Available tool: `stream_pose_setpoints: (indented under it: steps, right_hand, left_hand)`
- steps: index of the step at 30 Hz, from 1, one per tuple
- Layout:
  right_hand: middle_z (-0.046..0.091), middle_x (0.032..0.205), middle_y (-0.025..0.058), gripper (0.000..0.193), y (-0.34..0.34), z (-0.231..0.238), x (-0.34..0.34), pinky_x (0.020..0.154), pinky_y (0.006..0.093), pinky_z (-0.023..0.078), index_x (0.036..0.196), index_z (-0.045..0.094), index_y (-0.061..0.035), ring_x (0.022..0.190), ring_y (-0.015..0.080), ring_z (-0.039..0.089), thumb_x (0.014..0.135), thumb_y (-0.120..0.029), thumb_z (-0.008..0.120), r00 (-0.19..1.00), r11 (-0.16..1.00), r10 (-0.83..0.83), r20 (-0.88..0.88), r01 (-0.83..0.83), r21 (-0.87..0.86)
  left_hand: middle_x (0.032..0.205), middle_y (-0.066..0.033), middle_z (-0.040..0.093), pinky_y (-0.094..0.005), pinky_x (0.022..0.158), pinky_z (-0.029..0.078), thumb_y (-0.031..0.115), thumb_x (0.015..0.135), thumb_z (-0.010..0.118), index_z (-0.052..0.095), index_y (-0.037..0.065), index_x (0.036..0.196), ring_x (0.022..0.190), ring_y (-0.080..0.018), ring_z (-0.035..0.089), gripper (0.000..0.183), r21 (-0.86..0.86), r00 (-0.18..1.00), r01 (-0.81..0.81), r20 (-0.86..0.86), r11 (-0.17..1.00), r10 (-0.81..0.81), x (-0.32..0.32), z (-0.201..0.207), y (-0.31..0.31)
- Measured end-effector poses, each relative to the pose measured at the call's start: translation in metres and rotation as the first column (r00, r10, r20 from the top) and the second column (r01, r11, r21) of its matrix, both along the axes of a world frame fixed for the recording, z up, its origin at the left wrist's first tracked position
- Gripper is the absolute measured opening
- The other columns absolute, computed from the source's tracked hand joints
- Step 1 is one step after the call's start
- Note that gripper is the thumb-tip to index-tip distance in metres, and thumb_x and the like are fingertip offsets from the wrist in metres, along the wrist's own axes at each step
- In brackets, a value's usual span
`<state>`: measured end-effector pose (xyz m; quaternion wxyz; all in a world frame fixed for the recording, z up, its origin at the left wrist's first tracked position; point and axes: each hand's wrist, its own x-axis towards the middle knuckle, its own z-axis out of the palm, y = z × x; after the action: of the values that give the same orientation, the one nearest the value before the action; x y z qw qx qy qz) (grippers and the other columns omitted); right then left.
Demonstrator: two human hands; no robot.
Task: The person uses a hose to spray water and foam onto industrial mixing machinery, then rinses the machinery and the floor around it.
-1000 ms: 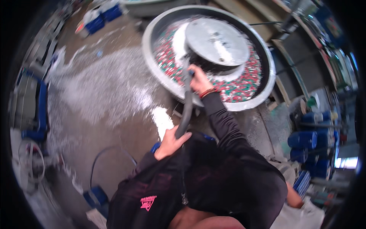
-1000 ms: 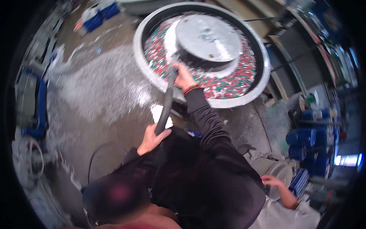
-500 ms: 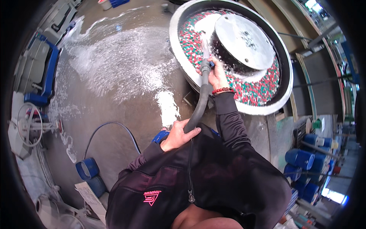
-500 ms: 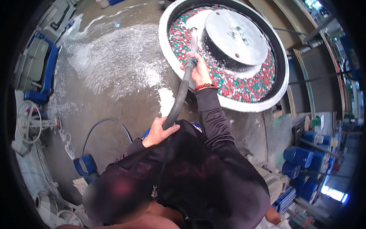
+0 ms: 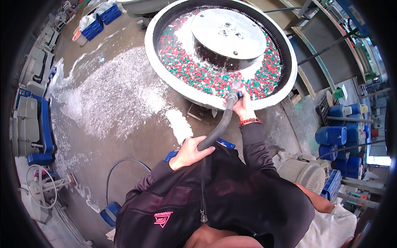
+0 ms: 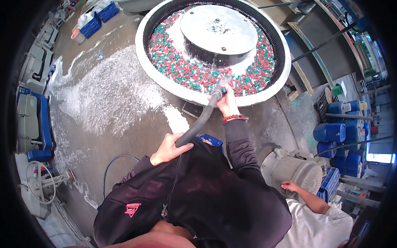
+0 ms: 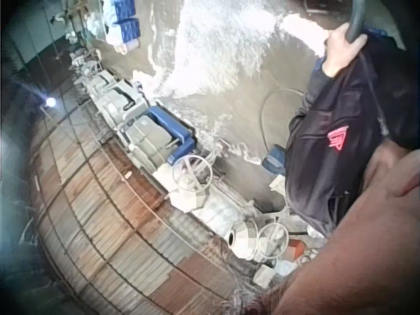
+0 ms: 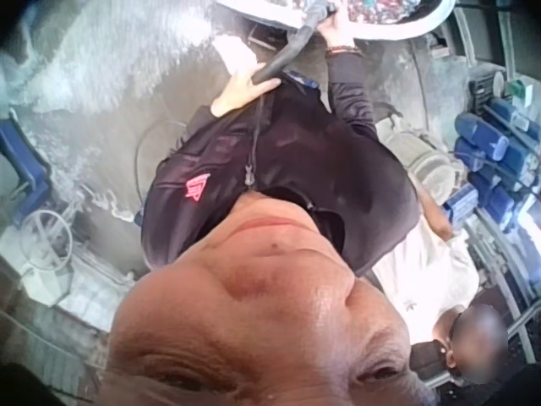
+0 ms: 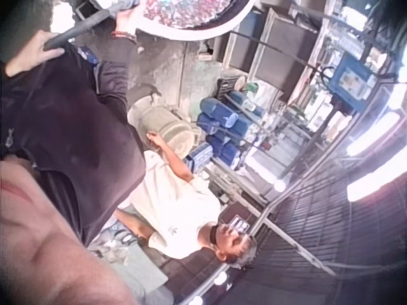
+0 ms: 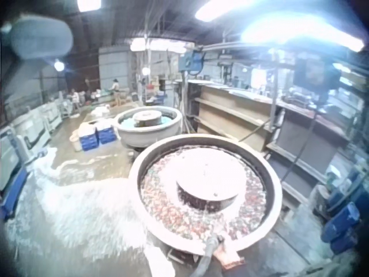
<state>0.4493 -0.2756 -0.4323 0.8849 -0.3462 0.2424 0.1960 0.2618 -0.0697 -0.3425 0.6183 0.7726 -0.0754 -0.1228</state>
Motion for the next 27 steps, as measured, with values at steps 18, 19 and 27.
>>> stream_pose_setpoints:
  steps: [18, 19, 27]
  right_hand:
    - [0.051, 0.071, -0.0001, 0.030, 0.120, 0.053, 0.114, 0.053, 0.0280, 0.040, 0.084, 0.050, -0.0106, 0.060, 0.0100, 0.050, 0.077, -0.038, 0.060, 0.850, 0.825, 0.443, 0.286, -0.262, -0.501]
    - [0.051, 0.071, -0.0009, 0.030, 0.115, 0.048, 0.124, 0.055, 0.0270, 0.038, 0.085, 0.051, -0.0108, 0.060, 0.0098, 0.050, 0.076, -0.038, 0.060, 0.819, 0.824, 0.488, 0.300, -0.320, -0.467]
    - [0.055, 0.077, 0.0064, 0.020, 0.122, 0.044, 0.156, 0.062, 0.0376, 0.047, 0.089, 0.051, -0.0059, 0.068, 0.0184, 0.054, 0.079, -0.021, 0.057, 0.723, 0.744, 0.667, 0.178, -0.634, -0.212]
  left_hand:
    - [0.055, -0.0045, 0.052, -0.0236, 0.052, 0.039, 0.029, 0.076, 0.065, 0.059, -0.001, 0.084, 0.055, -0.0044, 0.046, 0.031, -0.132, 0.866, -0.500, -0.079, 0.856, 0.494, 0.049, 0.006, -0.016]
    - [0.057, -0.0069, 0.052, -0.0257, 0.052, 0.039, 0.028, 0.077, 0.064, 0.059, 0.000, 0.087, 0.055, -0.0066, 0.047, 0.031, -0.186, 0.860, -0.509, -0.059, 0.841, 0.507, 0.055, 0.005, -0.021]
    - [0.065, -0.0100, 0.058, -0.0275, 0.058, 0.043, 0.030, 0.078, 0.063, 0.060, 0.001, 0.092, 0.059, -0.0116, 0.053, 0.033, -0.158, 0.876, -0.480, -0.125, 0.863, 0.465, 0.069, 0.001, -0.042]
